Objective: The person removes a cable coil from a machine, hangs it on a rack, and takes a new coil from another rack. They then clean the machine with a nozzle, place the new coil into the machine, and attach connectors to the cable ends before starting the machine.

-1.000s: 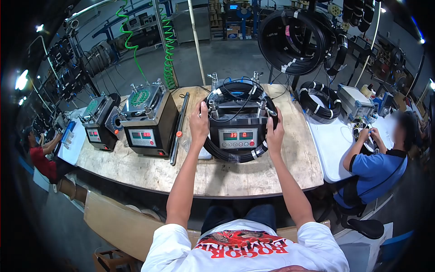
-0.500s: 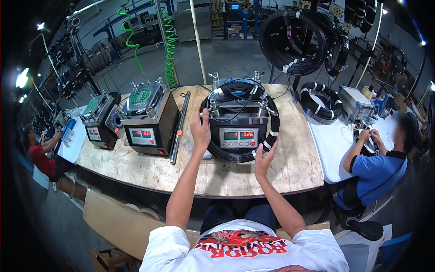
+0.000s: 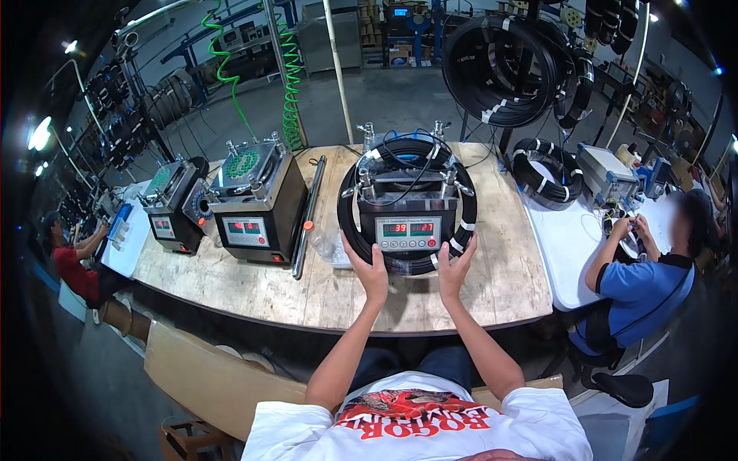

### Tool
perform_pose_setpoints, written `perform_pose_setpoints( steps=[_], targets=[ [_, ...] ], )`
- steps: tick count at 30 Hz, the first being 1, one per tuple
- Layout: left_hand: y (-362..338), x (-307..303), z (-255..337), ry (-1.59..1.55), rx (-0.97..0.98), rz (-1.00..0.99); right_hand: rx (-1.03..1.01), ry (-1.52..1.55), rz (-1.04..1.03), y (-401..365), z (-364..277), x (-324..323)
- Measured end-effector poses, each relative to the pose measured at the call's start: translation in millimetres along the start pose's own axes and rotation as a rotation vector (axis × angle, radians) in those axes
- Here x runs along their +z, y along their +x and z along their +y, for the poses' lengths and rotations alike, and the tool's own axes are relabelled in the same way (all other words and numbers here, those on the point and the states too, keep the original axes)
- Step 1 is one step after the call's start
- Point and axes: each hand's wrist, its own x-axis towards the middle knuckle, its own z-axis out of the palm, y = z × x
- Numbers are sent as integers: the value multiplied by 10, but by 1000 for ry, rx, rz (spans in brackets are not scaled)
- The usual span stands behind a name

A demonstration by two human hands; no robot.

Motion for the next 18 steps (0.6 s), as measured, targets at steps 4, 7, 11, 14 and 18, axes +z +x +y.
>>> perform_pose_setpoints(
  steps=[4, 7, 11, 14, 18],
  targets=[
    [33, -31, -23, 19, 29, -16, 32, -12, -82, 364, 45, -155],
    [25, -28, -41, 12, 37, -23, -61, 31, -150, 797, -83, -164],
    [28, -31, -28, 32, 50, -15, -83, 24, -296, 1407, -449, -38],
    [32, -31, -34, 19, 51, -16, -106, -43, -288, 1573, -562, 102],
    [33, -47, 24, 14, 12, -25, -188, -115, -182, 1507, -537, 185]
  ],
)
